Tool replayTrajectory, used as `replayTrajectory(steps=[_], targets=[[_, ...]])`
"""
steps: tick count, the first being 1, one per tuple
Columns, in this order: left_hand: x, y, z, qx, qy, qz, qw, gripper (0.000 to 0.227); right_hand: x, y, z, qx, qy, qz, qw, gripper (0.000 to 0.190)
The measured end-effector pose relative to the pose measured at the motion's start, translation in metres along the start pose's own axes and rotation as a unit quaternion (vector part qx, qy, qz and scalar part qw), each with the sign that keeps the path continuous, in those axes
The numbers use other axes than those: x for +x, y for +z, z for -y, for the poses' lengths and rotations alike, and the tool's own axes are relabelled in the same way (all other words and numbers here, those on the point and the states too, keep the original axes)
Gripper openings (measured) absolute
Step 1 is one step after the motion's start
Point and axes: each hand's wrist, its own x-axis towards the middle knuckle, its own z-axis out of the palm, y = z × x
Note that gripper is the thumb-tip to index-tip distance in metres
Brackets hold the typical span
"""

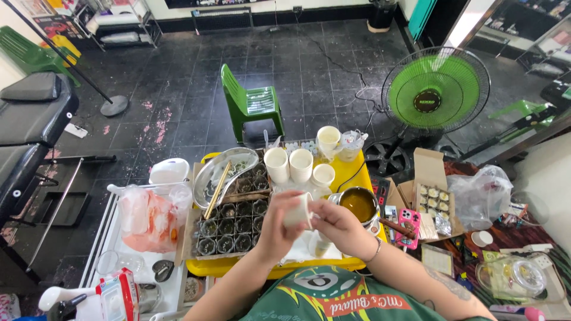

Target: Cleaning and wiping small white cups in preparation for candle making.

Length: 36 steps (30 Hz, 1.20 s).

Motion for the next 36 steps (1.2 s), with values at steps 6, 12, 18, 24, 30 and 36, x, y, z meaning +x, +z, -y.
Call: replayTrajectory(steps=[6,12,18,24,30,36], targets=[[0.012,0.005,-0.007,0.283,0.256,0.004,0.924,0.058,-0.008,0.01,0.011,0.381,0.081,-0.07,0.918,0.028],[-0.011,0.03,0.008,0.023,-0.022,-0.047,0.998,0.036,-0.019,0.01,0.014,-0.042,0.006,-0.039,0.998,0.037],[-0.005,0.02,0.019,-0.284,-0.219,-0.027,0.933,0.03,-0.005,0.006,0.059,-0.319,-0.185,0.012,0.929,0.034],[0.002,0.013,0.015,-0.27,-0.235,-0.008,0.934,0.031,-0.001,0.004,0.056,-0.381,-0.221,0.019,0.898,0.032],[0.0,0.017,0.016,-0.252,-0.209,0.011,0.945,0.041,0.001,0.004,0.071,-0.399,-0.196,-0.013,0.896,0.031],[-0.002,0.02,-0.008,-0.072,-0.002,0.097,0.993,0.053,-0.012,0.005,0.045,-0.168,-0.113,-0.116,0.972,0.03]])
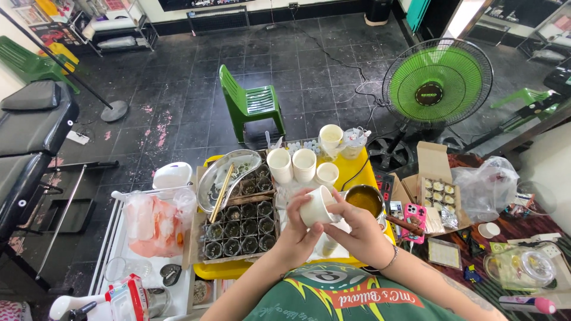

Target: Cleaning and wiping small white cups in preparation for candle making.

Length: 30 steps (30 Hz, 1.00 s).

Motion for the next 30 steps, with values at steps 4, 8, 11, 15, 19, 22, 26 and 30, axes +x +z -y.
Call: replayTrajectory(steps=[4,8,11,15,19,22,26,30], targets=[[-0.006,0.0,0.009,-0.008,-0.026,-0.021,0.999,0.059,0.0,0.003,0.013,0.127,0.094,0.007,0.987,0.031],[-0.01,0.002,0.011,-0.051,-0.045,-0.026,0.997,0.058,0.005,-0.005,0.018,0.031,-0.019,0.033,0.999,0.028],[-0.007,0.003,0.006,-0.136,-0.107,-0.026,0.985,0.061,0.01,-0.011,0.018,-0.065,-0.101,0.067,0.99,0.024],[-0.006,0.001,0.007,-0.248,-0.22,-0.017,0.943,0.065,0.016,-0.016,0.032,-0.198,-0.138,0.122,0.963,0.023],[-0.009,-0.003,0.019,-0.267,-0.203,-0.053,0.941,0.063,0.015,-0.01,0.032,-0.265,-0.179,0.111,0.941,0.022],[-0.002,-0.002,0.007,-0.238,-0.159,-0.055,0.957,0.056,0.009,-0.008,0.029,-0.276,-0.171,0.102,0.94,0.019],[0.002,-0.002,-0.004,0.046,-0.091,-0.081,0.991,0.06,-0.005,-0.005,0.003,-0.051,-0.024,0.089,0.994,0.026],[0.007,-0.001,-0.009,0.166,0.035,-0.088,0.982,0.064,-0.019,-0.002,-0.017,0.296,0.23,0.054,0.926,0.031]])
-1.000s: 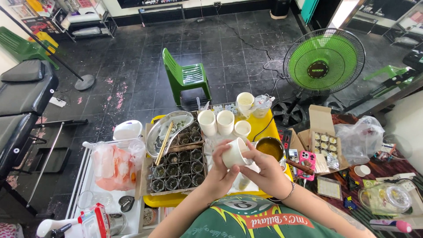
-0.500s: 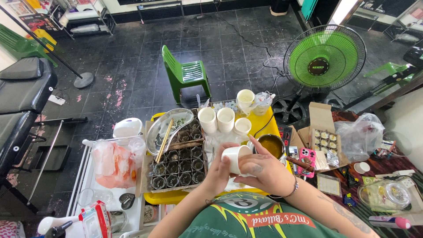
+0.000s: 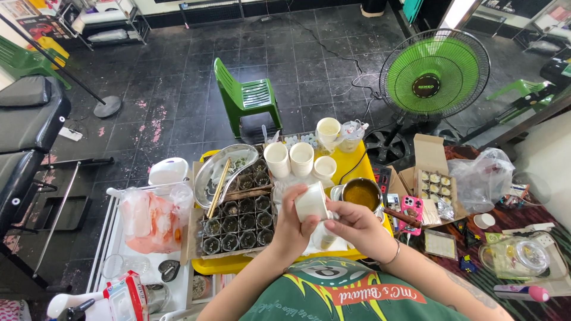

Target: Cleaning and wiping small white cups in preparation for candle making.

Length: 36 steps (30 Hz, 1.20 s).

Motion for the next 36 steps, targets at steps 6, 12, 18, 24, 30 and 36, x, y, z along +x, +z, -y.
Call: replayTrajectory(steps=[6,12,18,24,30,36], targets=[[0.0,0.001,0.007,-0.141,-0.119,0.006,0.983,0.059,0.004,0.017,0.018,-0.212,-0.177,0.019,0.961,0.033],[0.006,-0.011,0.035,-0.499,-0.406,0.106,0.758,0.046,0.009,0.01,0.06,-0.613,-0.387,0.062,0.686,0.032],[0.012,0.003,0.015,-0.293,-0.192,0.034,0.936,0.049,0.008,0.013,0.058,-0.464,-0.303,0.047,0.831,0.032],[0.019,0.007,0.013,0.042,0.147,-0.056,0.987,0.063,-0.001,0.004,0.024,0.058,-0.003,0.038,0.998,0.042],[0.02,0.014,-0.002,-0.318,-0.191,-0.003,0.929,0.054,-0.003,0.007,0.041,-0.374,-0.265,0.023,0.888,0.035],[0.024,-0.002,0.019,-0.519,-0.489,0.144,0.686,0.04,-0.006,-0.005,0.087,-0.662,-0.434,0.119,0.599,0.047]])
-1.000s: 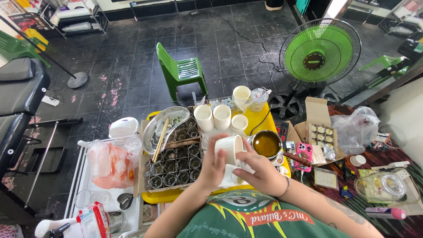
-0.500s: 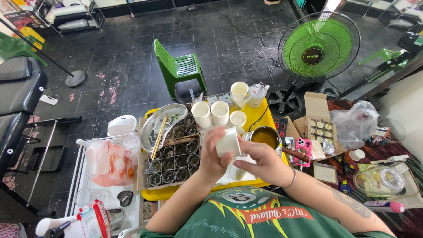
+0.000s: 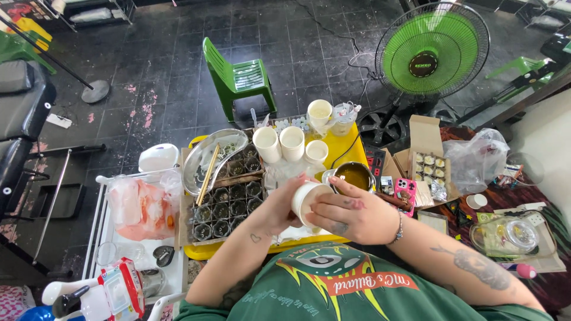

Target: Cleaning and wiping small white cups in preparation for candle making.

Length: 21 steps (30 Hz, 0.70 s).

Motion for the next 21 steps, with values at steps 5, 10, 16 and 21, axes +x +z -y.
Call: replayTrajectory(steps=[5,10,16,21], targets=[[0.002,-0.002,0.0,0.073,-0.025,-0.028,0.997,0.04,-0.002,0.004,-0.009,0.019,-0.028,0.033,0.999,0.049],[0.006,0.006,0.01,0.16,0.102,-0.092,0.977,0.045,-0.016,0.026,-0.011,0.208,0.094,-0.028,0.973,0.032],[-0.001,0.028,0.013,0.379,0.399,-0.121,0.826,0.042,-0.036,0.046,-0.016,0.445,0.394,-0.131,0.793,0.022],[0.01,0.025,0.029,0.185,0.316,-0.07,0.928,0.05,-0.026,0.023,-0.033,0.102,0.121,-0.1,0.982,0.032]])
